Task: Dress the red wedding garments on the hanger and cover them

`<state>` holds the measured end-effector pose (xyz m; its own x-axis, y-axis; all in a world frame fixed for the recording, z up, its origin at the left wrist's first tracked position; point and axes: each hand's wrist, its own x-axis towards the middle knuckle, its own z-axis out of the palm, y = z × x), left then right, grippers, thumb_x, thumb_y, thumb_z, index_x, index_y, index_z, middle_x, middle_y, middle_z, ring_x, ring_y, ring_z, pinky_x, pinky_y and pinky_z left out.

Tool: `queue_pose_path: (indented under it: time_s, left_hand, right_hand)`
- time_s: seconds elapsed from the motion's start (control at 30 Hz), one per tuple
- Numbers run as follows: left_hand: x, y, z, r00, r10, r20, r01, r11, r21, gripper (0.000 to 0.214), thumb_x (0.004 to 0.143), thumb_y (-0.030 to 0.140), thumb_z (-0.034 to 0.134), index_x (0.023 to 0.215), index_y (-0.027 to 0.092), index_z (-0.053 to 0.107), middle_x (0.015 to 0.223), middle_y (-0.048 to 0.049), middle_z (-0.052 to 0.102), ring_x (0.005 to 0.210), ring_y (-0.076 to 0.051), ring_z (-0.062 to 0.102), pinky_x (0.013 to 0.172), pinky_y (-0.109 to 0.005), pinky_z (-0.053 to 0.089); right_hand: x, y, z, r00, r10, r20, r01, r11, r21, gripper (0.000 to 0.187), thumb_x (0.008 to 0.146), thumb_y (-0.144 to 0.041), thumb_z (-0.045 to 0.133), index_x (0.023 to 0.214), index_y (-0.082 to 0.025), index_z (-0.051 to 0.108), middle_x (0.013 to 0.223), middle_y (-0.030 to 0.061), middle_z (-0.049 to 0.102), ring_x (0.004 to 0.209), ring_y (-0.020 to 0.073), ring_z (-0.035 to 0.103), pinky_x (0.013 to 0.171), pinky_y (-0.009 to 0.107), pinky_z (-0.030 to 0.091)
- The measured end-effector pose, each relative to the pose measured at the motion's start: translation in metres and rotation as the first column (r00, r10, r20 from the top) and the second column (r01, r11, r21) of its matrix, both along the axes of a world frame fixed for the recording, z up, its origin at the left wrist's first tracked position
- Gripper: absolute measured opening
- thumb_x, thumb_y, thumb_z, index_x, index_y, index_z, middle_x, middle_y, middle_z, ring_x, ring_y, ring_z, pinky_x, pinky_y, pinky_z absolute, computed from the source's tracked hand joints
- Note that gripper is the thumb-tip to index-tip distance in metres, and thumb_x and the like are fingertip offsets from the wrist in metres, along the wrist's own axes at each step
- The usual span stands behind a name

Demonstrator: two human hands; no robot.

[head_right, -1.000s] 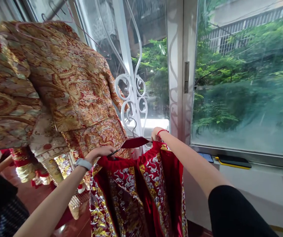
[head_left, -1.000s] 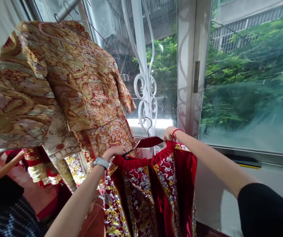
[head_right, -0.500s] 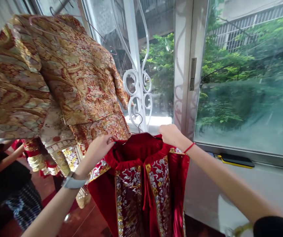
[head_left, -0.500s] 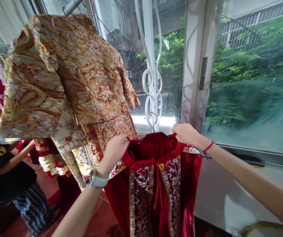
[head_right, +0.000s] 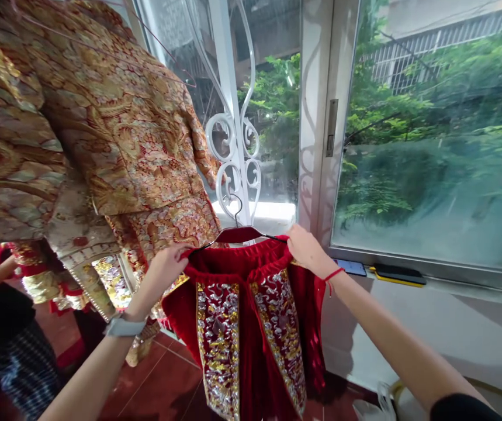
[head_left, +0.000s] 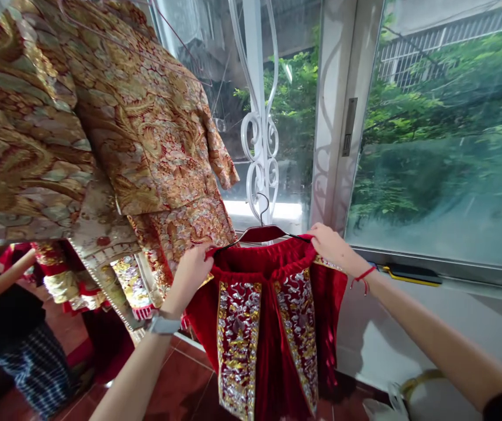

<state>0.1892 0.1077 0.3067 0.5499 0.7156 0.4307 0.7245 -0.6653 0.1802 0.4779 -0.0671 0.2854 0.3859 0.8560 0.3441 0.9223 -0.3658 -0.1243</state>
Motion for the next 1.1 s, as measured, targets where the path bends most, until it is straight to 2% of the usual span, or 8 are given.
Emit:
queue_pose_path:
  time_s: [0.23,0.37,0.5,0.57,0.67,0.83,0.97,1.1]
  left_hand:
    - [0.015,-0.015,-0.047,0.950,0.008,0.314,-0.060,0.986,0.158,0.040,0.083,0.011,0.039,0.116,0.016,0.062,0.074,-0.0051,0.065,0.063,-0.020,0.058,0.061,-0.028,0.040]
    - [0.015,-0.029,-0.083,0.784,-0.089,0.614,0.007,0.991,0.135,0.028,0.084,0.019,0.046,0.109,0.017,0.059,0.059,0.0048,0.044,0.053,-0.016,0.046,0.056,-0.026,0.038]
    - [0.036,-0.068,-0.133,0.659,-0.123,0.742,0.163,0.986,0.018,0.015,0.086,0.025,0.049,0.098,0.018,0.056,0.070,0.0023,0.050,0.062,-0.015,0.052,0.061,-0.026,0.044]
    - [0.054,-0.084,-0.165,0.731,-0.060,0.680,0.216,0.965,-0.148,0.021,0.086,0.027,0.050,0.104,0.018,0.056,0.079,-0.0021,0.058,0.069,-0.018,0.058,0.066,-0.029,0.048]
    - [0.076,-0.092,-0.200,0.783,0.069,0.618,0.131,0.953,-0.274,0.018,0.088,0.032,0.048,0.093,0.019,0.059,0.089,-0.0076,0.061,0.081,-0.023,0.061,0.074,-0.036,0.050]
    - [0.083,-0.090,-0.208,0.734,0.154,0.662,0.083,0.947,-0.312,0.019,0.088,0.036,0.048,0.094,0.022,0.060,0.094,-0.0069,0.060,0.081,-0.023,0.062,0.073,-0.035,0.049]
    - [0.079,-0.094,-0.200,0.676,0.120,0.727,0.185,0.927,-0.326,0.027,0.088,0.043,0.049,0.082,0.020,0.062,0.090,-0.0070,0.060,0.082,-0.023,0.059,0.077,-0.036,0.047]
    - [0.056,-0.109,-0.207,0.526,0.191,0.829,0.393,0.810,-0.436,0.040,0.085,0.057,0.053,0.075,0.019,0.059,0.072,-0.0018,0.057,0.070,-0.018,0.055,0.069,-0.028,0.046]
  right_hand:
    - [-0.021,0.002,-0.043,0.994,-0.100,0.051,0.084,0.962,0.261,0.050,0.090,-0.009,0.035,0.137,-0.015,0.050,0.120,0.0126,0.066,0.090,0.0246,0.067,0.074,0.033,0.051]
    - [-0.035,-0.002,-0.060,0.998,-0.062,0.025,0.047,0.922,0.384,0.063,0.084,-0.006,0.037,0.146,-0.016,0.038,0.138,0.0150,0.053,0.104,0.0271,0.064,0.074,0.035,0.053]
    - [-0.067,-0.010,-0.085,0.976,-0.026,-0.217,0.164,0.743,0.649,0.044,0.085,-0.019,0.045,0.129,-0.020,0.054,0.129,0.0143,0.055,0.089,0.0232,0.064,0.074,0.036,0.052]
    - [-0.086,-0.007,-0.110,0.916,0.118,-0.384,0.205,0.685,0.699,0.028,0.085,-0.024,0.046,0.108,-0.019,0.063,0.105,0.0104,0.064,0.081,0.0211,0.063,0.075,0.035,0.052]
    - [-0.102,0.014,-0.146,0.683,0.329,-0.652,0.191,0.781,0.594,0.023,0.081,-0.027,0.050,0.096,-0.019,0.065,0.091,0.0080,0.067,0.077,0.0208,0.064,0.070,0.032,0.053]
    - [-0.108,0.040,-0.159,0.426,0.471,-0.772,0.037,0.844,0.536,0.026,0.082,-0.038,0.052,0.091,-0.018,0.065,0.093,0.0091,0.070,0.084,0.0231,0.067,0.076,0.033,0.052]
    - [-0.115,0.027,-0.149,0.519,0.415,-0.747,0.091,0.842,0.531,0.023,0.082,-0.036,0.051,0.093,-0.019,0.061,0.088,0.0071,0.068,0.075,0.0207,0.066,0.072,0.032,0.052]
    - [-0.129,0.009,-0.149,0.627,0.296,-0.720,0.288,0.771,0.568,0.027,0.083,-0.035,0.050,0.101,-0.019,0.060,0.093,0.0087,0.067,0.072,0.0199,0.065,0.066,0.030,0.051]
